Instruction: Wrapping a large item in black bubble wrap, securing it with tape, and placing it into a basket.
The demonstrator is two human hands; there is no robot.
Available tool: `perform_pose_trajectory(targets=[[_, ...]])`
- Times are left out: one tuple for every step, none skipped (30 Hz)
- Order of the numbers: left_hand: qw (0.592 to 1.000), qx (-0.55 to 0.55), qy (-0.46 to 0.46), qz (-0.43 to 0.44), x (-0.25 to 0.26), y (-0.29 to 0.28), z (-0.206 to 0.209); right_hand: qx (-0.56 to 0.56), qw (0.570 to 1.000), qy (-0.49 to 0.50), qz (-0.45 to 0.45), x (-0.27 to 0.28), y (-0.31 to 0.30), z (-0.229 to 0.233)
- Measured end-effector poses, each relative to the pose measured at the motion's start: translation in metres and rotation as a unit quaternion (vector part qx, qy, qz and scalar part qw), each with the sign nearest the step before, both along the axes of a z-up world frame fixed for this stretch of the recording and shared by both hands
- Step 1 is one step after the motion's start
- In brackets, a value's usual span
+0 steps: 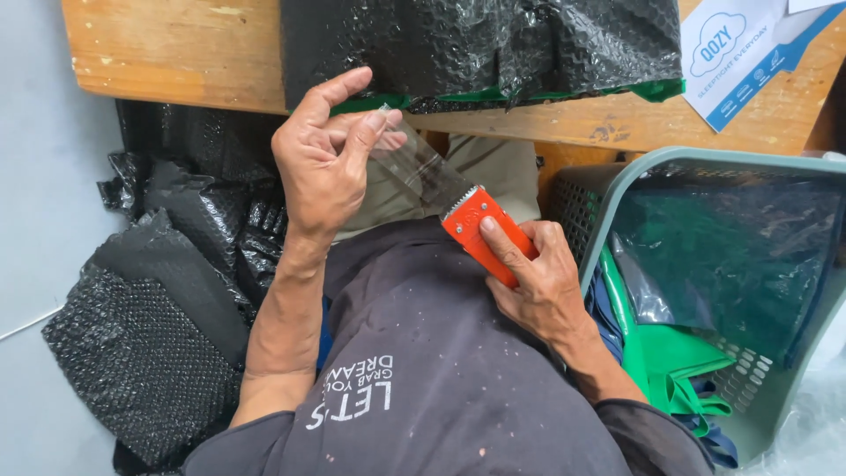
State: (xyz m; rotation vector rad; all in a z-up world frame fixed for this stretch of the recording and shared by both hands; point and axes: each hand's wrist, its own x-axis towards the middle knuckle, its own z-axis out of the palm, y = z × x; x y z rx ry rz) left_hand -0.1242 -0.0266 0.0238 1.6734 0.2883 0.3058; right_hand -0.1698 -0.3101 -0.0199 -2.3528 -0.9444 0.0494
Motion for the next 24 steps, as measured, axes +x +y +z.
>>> perform_pose_trajectory(targets=[[1.000, -0.010, 0.001, 0.004, -0.001, -0.001, 0.000, 0.006, 1.000, -0.003, -0.004, -0.002, -0.001, 0.001], [1.000, -0.011, 0.000, 0.005, 0.000, 0.001, 0.000, 0.006, 1.000, -0.005, -0.003, -0.001, 0.000, -0.001], [1.000, -0.022, -0.002, 0.007, -0.002, 0.001, 0.000, 0.014, 1.000, -0.004, -0.012, -0.005, -0.001, -0.002], [0.999, -0.033, -0.004, 0.009, -0.004, 0.002, 0.000, 0.023, 1.000, -0.004, -0.020, -0.008, -0.002, -0.003], [0.999, -0.031, -0.007, 0.010, -0.003, 0.003, 0.001, 0.024, 1.000, -0.007, -0.019, -0.008, -0.002, -0.003], [0.999, -0.030, -0.006, 0.008, -0.003, 0.005, 0.003, 0.021, 1.000, -0.006, -0.019, -0.008, -0.002, -0.004], [1.000, -0.030, -0.002, 0.007, -0.006, 0.005, 0.004, 0.018, 1.000, -0.002, -0.019, -0.011, -0.003, -0.003], [1.000, -0.030, 0.000, 0.008, -0.005, 0.006, 0.004, 0.018, 1.000, -0.001, -0.019, -0.010, -0.001, -0.002], [0.999, -0.030, 0.001, 0.013, -0.004, 0.007, 0.005, 0.023, 1.000, 0.003, -0.012, -0.010, 0.000, 0.000], [0.999, -0.031, 0.003, 0.018, -0.004, 0.007, 0.005, 0.027, 1.000, 0.007, -0.005, -0.009, 0.002, 0.001], [0.999, -0.030, 0.002, 0.017, -0.004, 0.008, 0.005, 0.027, 1.000, 0.006, -0.005, -0.009, 0.001, 0.001], [1.000, -0.021, -0.001, 0.014, -0.003, 0.009, 0.005, 0.026, 1.000, 0.001, -0.003, -0.009, 0.000, 0.000], [1.000, -0.012, -0.003, 0.011, -0.004, 0.009, 0.005, 0.024, 1.000, -0.001, 0.000, -0.009, 0.000, 0.000], [1.000, -0.012, -0.003, 0.012, -0.003, 0.009, 0.005, 0.024, 1.000, -0.001, 0.000, -0.009, -0.001, 0.001], [1.000, -0.008, -0.007, 0.010, -0.003, 0.009, 0.004, 0.020, 1.000, 0.001, 0.002, -0.008, -0.001, 0.001], [1.000, -0.004, -0.012, 0.009, -0.002, 0.008, 0.004, 0.015, 1.000, 0.004, 0.003, -0.007, -0.001, 0.001], [1.000, -0.005, -0.012, 0.008, -0.002, 0.009, 0.002, 0.014, 1.000, 0.004, 0.002, -0.007, -0.002, 0.000], [1.000, -0.004, -0.012, 0.012, -0.002, 0.009, 0.000, 0.012, 1.000, -0.002, 0.003, -0.008, -0.003, -0.001], [1.000, -0.002, -0.012, 0.016, -0.002, 0.009, -0.001, 0.009, 1.000, -0.007, 0.005, -0.008, -0.003, -0.003], [1.000, -0.002, -0.011, 0.016, -0.004, 0.009, 0.001, 0.009, 1.000, -0.006, 0.005, -0.008, -0.004, -0.005], [1.000, 0.004, -0.006, 0.014, -0.004, 0.010, 0.004, 0.007, 1.000, -0.012, 0.006, -0.007, -0.004, -0.008], [1.000, 0.010, -0.001, 0.012, -0.004, 0.010, 0.006, 0.005, 1.000, -0.017, 0.007, -0.007, -0.005, -0.011], [1.000, 0.007, 0.002, 0.009, -0.005, 0.008, 0.011, 0.002, 1.000, -0.014, 0.004, -0.008, -0.003, -0.009], [1.000, 0.021, -0.003, 0.007, -0.007, 0.006, 0.015, 0.009, 1.000, 0.005, -0.003, -0.009, -0.001, -0.008]])
